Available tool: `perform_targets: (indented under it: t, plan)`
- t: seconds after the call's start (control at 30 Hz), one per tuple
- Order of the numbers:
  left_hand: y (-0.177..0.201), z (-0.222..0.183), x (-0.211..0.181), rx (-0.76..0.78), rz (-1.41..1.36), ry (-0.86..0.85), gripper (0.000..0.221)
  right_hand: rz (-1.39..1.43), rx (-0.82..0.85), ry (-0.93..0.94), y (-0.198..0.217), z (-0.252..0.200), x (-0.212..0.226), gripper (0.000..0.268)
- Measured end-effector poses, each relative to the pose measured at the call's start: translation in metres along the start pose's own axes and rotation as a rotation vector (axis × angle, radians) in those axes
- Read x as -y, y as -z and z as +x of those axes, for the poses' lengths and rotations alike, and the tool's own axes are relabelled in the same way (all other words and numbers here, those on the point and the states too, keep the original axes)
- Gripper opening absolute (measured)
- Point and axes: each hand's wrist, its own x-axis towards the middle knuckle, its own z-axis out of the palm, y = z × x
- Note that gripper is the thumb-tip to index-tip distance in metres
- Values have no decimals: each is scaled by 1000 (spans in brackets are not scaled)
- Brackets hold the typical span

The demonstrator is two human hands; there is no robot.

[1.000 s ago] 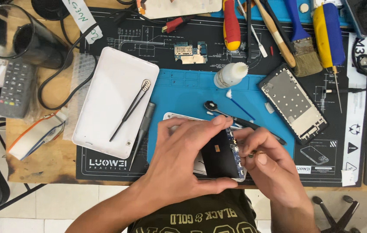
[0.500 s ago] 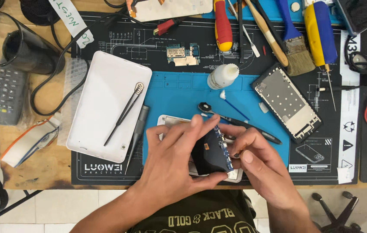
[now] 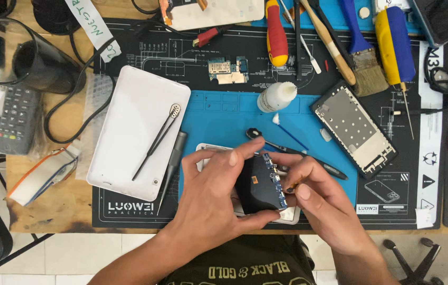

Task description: The person works on a disassembled smartphone, using tweezers to manipulate small components and ribbon cables on the motherboard. They repeatedly adjust and reposition internal parts within the phone's chassis while various tools and parts remain on the workbench.

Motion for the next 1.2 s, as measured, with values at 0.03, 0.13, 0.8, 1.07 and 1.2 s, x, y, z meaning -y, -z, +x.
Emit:
perform_targets:
  t: [0.03, 0.13, 0.8, 1.07, 1.2]
  plan:
    - [0, 1, 1, -3, 2, -1, 110, -1, 3, 2, 0, 1, 0, 33]
    - [-3, 1, 3, 19, 37, -12, 117, -18, 30, 23, 0, 1, 1, 35]
    - [14, -1, 10, 105, 55, -112, 131, 33, -17, 45, -1, 0, -4, 41]
    - [38, 2, 10, 209, -54, 37, 125, -39, 63, 175, -15, -4, 9, 34]
    - [51, -4, 23, 204, -184, 14, 141, 35, 124, 244, -25, 4, 15, 28]
